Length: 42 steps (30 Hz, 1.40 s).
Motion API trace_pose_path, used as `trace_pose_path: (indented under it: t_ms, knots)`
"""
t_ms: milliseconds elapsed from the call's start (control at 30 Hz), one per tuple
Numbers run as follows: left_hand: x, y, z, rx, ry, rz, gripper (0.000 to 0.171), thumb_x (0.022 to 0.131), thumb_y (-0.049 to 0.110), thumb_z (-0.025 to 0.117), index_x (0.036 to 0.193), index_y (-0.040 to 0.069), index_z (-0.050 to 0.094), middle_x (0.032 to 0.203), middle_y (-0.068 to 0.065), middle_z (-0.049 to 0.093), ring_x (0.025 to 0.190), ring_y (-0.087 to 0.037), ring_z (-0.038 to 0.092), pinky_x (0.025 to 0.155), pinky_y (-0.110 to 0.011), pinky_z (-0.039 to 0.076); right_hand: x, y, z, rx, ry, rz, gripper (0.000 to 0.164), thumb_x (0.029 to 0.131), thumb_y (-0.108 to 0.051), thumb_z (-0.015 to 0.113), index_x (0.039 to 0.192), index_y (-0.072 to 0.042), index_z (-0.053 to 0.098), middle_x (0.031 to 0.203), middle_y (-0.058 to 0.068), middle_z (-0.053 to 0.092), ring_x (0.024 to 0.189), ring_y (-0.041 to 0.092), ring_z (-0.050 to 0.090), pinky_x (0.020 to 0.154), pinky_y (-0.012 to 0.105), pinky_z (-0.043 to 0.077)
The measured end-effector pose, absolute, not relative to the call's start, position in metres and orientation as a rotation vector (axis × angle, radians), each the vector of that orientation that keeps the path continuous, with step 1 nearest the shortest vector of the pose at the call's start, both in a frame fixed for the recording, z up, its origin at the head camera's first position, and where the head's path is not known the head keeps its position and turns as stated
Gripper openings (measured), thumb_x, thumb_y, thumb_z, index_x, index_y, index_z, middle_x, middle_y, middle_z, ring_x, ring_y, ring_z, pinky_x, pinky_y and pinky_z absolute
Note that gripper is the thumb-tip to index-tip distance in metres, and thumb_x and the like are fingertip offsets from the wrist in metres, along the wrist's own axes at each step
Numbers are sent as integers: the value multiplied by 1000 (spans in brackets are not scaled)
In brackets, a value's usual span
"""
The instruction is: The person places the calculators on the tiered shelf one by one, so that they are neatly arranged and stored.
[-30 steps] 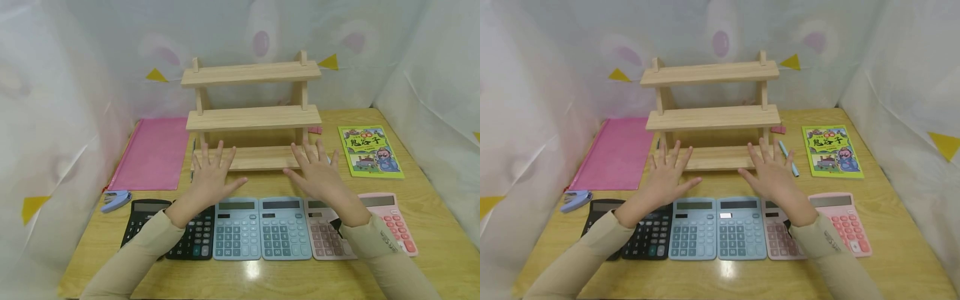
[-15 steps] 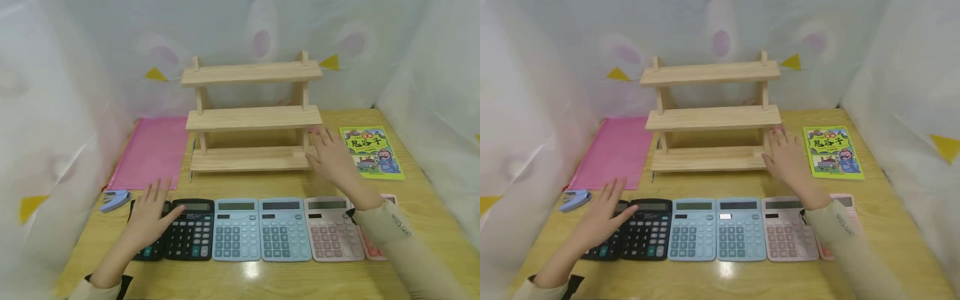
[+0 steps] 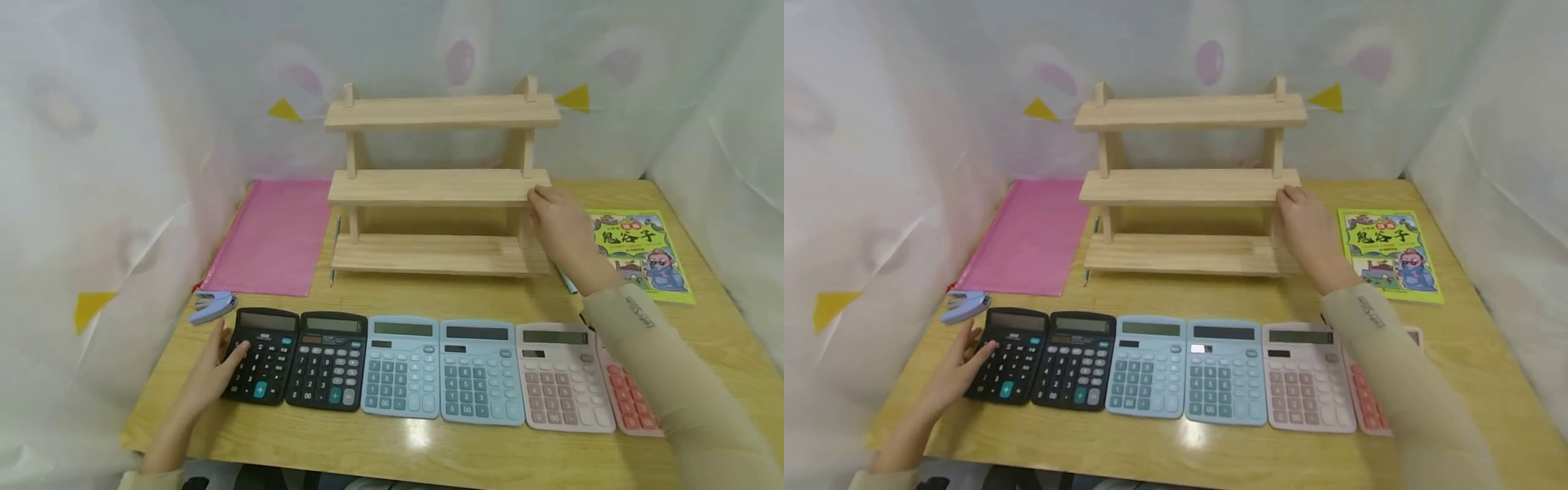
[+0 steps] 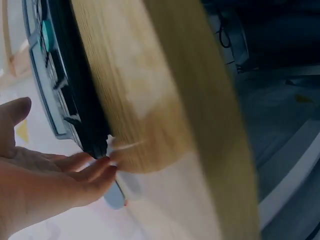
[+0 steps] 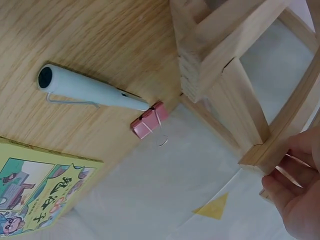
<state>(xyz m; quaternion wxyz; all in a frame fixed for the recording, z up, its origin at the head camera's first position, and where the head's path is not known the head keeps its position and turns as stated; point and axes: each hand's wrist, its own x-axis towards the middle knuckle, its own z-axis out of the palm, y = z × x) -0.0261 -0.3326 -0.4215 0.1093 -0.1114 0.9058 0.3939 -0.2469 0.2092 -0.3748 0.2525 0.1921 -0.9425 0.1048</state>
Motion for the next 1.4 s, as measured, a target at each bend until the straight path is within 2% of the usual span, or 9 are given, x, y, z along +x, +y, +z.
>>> trace_pose_path:
  t_ms: [200, 500, 700, 833, 933, 1000, 1167, 1267, 1400]
  knots:
    - [-41, -335, -418, -343, 2672, 1201, 64, 99, 37, 35, 146, 0, 12, 142, -36, 28, 128, -50, 35, 105, -61, 34, -251, 212, -376, 517, -2498, 297, 26, 86, -2, 60, 111, 3, 62, 115, 22, 63, 103, 40, 59, 88, 51, 53]
    - [-64, -336, -416, -496, 2600, 1247, 63, 100, 38, 29, 142, -7, 20, 142, -34, 30, 128, -41, 33, 112, -56, 28, -255, 212, -370, 520, -2455, 296, 22, 91, -9, 56, 106, 4, 63, 111, 22, 65, 96, 39, 61, 81, 51, 55]
    - [-76, -339, -417, -543, 2586, 1205, 52, 100, 30, 27, 132, -11, 30, 132, -32, 37, 115, -37, 39, 98, -46, 40, -258, 216, -372, 520, -2460, 285, 23, 91, -13, 55, 103, 5, 64, 110, 22, 65, 94, 40, 61, 80, 51, 54]
    - [-71, -350, -418, -513, 2579, 1244, 45, 100, 27, 28, 125, -11, 34, 107, -13, 54, 92, -10, 49, 77, -24, 47, -259, 215, -373, 540, -2449, 279, 23, 91, -13, 55, 102, 5, 63, 110, 22, 65, 96, 40, 61, 83, 51, 54]
    - [-65, -358, -410, -449, 2594, 1263, 43, 100, 25, 29, 121, -12, 35, 92, 1, 53, 78, 7, 43, 67, -13, 45, -258, 213, -369, 550, -2445, 280, 22, 91, -12, 55, 101, 5, 63, 109, 23, 65, 97, 40, 60, 85, 50, 53]
    - [-62, -364, -400, -418, 2630, 1236, 44, 100, 25, 29, 121, -13, 35, 88, 9, 51, 76, 11, 41, 66, -10, 43, -256, 210, -366, 561, -2439, 280, 21, 91, -11, 56, 102, 5, 64, 108, 23, 66, 97, 40, 61, 86, 50, 53]
    - [-72, -365, -369, -362, 2728, 1188, 48, 100, 30, 30, 123, -11, 36, 85, 20, 46, 77, 13, 41, 65, -7, 41, -257, 207, -365, 584, -2435, 276, 16, 88, -4, 58, 101, 4, 65, 105, 20, 67, 92, 39, 62, 82, 49, 54]
    - [-95, -344, -352, -286, 2670, 1287, 50, 100, 32, 33, 125, -10, 36, 84, 20, 49, 77, 11, 47, 66, -9, 49, -256, 208, -368, 575, -2454, 259, 13, 86, -2, 59, 98, 2, 65, 102, 18, 68, 86, 38, 62, 75, 49, 54]
    - [-137, -287, -341, -172, 2513, 1371, 50, 100, 31, 36, 130, -10, 36, 95, 3, 58, 81, 3, 56, 76, -18, 57, -252, 211, -373, 542, -2482, 258, 12, 86, -3, 60, 96, 0, 66, 101, 16, 69, 83, 38, 63, 69, 49, 54]
